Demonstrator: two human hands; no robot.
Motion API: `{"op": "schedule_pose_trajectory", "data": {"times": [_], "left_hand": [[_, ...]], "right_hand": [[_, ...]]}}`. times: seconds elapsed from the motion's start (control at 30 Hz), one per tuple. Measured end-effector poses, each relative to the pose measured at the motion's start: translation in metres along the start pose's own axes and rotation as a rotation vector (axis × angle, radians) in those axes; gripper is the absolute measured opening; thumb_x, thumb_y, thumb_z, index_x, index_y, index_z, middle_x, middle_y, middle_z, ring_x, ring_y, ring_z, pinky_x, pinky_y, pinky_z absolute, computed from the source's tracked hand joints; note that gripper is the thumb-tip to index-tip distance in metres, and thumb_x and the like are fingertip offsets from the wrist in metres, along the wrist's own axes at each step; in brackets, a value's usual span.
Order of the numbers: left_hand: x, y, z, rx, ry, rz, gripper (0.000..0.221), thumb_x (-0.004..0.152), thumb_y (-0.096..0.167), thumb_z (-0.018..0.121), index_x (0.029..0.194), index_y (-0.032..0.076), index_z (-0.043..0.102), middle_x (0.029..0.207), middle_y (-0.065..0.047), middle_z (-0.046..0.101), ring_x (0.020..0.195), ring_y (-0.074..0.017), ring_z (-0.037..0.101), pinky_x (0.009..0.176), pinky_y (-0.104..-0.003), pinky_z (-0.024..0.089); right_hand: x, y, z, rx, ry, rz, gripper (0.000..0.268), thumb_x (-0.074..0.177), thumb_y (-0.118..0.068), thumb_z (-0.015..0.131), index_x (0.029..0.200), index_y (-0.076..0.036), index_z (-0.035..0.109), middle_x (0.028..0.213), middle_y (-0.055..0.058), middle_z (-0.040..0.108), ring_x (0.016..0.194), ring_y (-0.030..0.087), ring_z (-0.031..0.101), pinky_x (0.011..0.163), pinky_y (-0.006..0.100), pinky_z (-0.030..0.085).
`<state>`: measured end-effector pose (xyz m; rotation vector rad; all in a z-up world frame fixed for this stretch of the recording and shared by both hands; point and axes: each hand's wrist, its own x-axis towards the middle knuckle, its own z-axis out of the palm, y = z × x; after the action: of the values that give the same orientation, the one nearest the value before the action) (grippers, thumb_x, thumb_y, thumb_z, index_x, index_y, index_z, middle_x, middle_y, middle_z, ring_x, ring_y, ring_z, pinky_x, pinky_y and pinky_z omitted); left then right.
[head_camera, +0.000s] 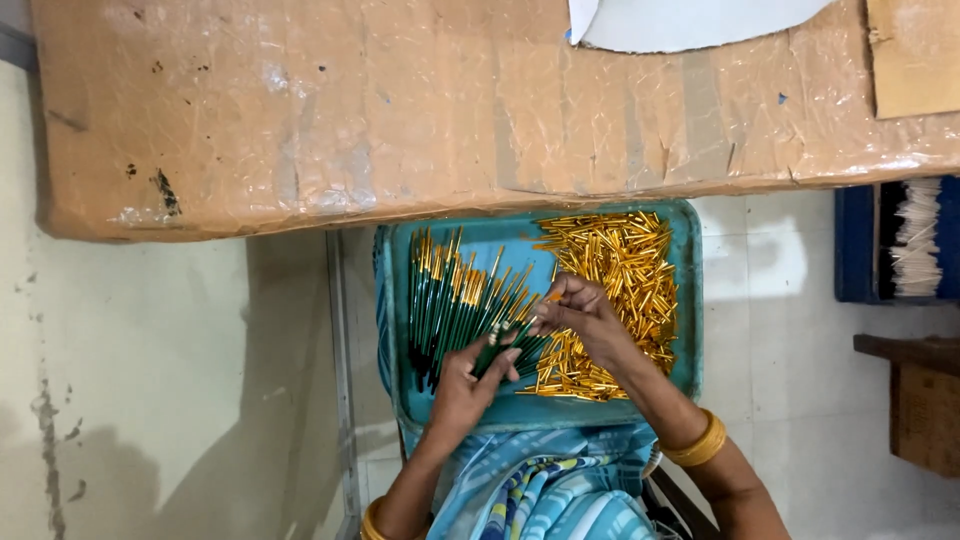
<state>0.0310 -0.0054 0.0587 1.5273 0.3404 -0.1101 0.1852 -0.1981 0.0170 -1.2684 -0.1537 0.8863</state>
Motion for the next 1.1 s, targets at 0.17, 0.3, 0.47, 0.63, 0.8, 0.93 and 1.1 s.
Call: {"op": "schedule_pose_trajectory", "data": {"times": [0.17, 0.3, 0.47, 0.63, 0.8, 0.93, 1.1], "left_hand": [[-0.007, -0.022, 0.001, 0.323, 0.022, 0.142, 0.052, 0.087, -0.003, 0.064, 0.137, 0.009, 0.062, 0.084, -0.014, 0.073, 0.073, -0.0289, 0.073, 0.063, -0.042, 0.056], [-0.013, 0.008, -0.009, 0.644, 0.229, 0.364, 0.071, 0.065, -0.007, 0.060, 0.135, 0.006, 0.060, 0.099, -0.022, 0.071, 0.082, -0.0438, 0.068, 0.070, -0.050, 0.053], [-0.024, -0.038, -0.012, 0.240, 0.263, -0.062, 0.038, 0.089, 0.008, 0.062, 0.127, 0.002, 0.064, 0.093, -0.015, 0.073, 0.073, -0.0271, 0.067, 0.064, -0.040, 0.052], [-0.023, -0.076, -0.015, -0.362, 0.203, -0.246, 0.031, 0.103, 0.023, 0.058, 0.124, 0.002, 0.064, 0.082, -0.003, 0.067, 0.067, -0.0076, 0.063, 0.057, -0.026, 0.052], [-0.006, -0.067, -0.014, -0.519, 0.049, -0.203, 0.028, 0.108, 0.018, 0.063, 0.127, -0.003, 0.062, 0.077, -0.005, 0.066, 0.060, -0.0071, 0.054, 0.051, -0.024, 0.040], [0.013, -0.012, -0.009, -0.694, -0.011, -0.260, 0.044, 0.097, 0.015, 0.065, 0.140, 0.010, 0.058, 0.070, -0.005, 0.064, 0.047, -0.0035, 0.042, 0.040, -0.022, 0.029], [0.019, -0.019, -0.003, -0.839, -0.094, -0.331, 0.037, 0.101, 0.014, 0.064, 0.136, 0.002, 0.062, 0.068, -0.010, 0.066, 0.040, -0.0026, 0.036, 0.038, -0.020, 0.025]], "right_hand": [[0.001, 0.003, -0.004, -0.139, -0.072, 0.135, 0.009, 0.099, -0.012, 0.067, 0.094, -0.004, 0.066, 0.083, 0.010, 0.076, 0.076, 0.017, 0.076, 0.066, 0.030, 0.062], [0.012, -0.041, 0.016, -1.044, 0.021, -0.241, 0.013, 0.093, -0.007, 0.067, 0.104, -0.004, 0.073, 0.096, 0.011, 0.077, 0.078, 0.018, 0.075, 0.065, 0.031, 0.060], [0.062, -0.033, -0.006, -2.009, 0.032, -0.618, 0.031, 0.072, -0.006, 0.068, 0.102, -0.001, 0.069, 0.092, 0.012, 0.069, 0.090, 0.026, 0.066, 0.068, 0.037, 0.057], [0.077, -0.031, -0.017, -2.122, -0.034, -0.690, 0.027, 0.071, -0.009, 0.067, 0.097, 0.000, 0.069, 0.092, 0.014, 0.070, 0.090, 0.029, 0.067, 0.068, 0.040, 0.057], [0.055, -0.060, -0.011, -1.558, 0.176, -0.722, 0.026, 0.086, -0.001, 0.067, 0.112, -0.004, 0.072, 0.103, 0.014, 0.071, 0.093, 0.031, 0.069, 0.081, 0.042, 0.059], [0.037, -0.039, -0.014, -1.011, 0.248, -0.369, 0.016, 0.095, -0.010, 0.068, 0.109, -0.002, 0.068, 0.098, 0.014, 0.070, 0.087, 0.023, 0.072, 0.071, 0.036, 0.060], [0.018, -0.019, -0.009, 0.154, 0.012, 0.069, 0.009, 0.104, -0.017, 0.062, 0.106, -0.008, 0.061, 0.101, 0.011, 0.075, 0.093, 0.021, 0.076, 0.068, 0.030, 0.061]]}}
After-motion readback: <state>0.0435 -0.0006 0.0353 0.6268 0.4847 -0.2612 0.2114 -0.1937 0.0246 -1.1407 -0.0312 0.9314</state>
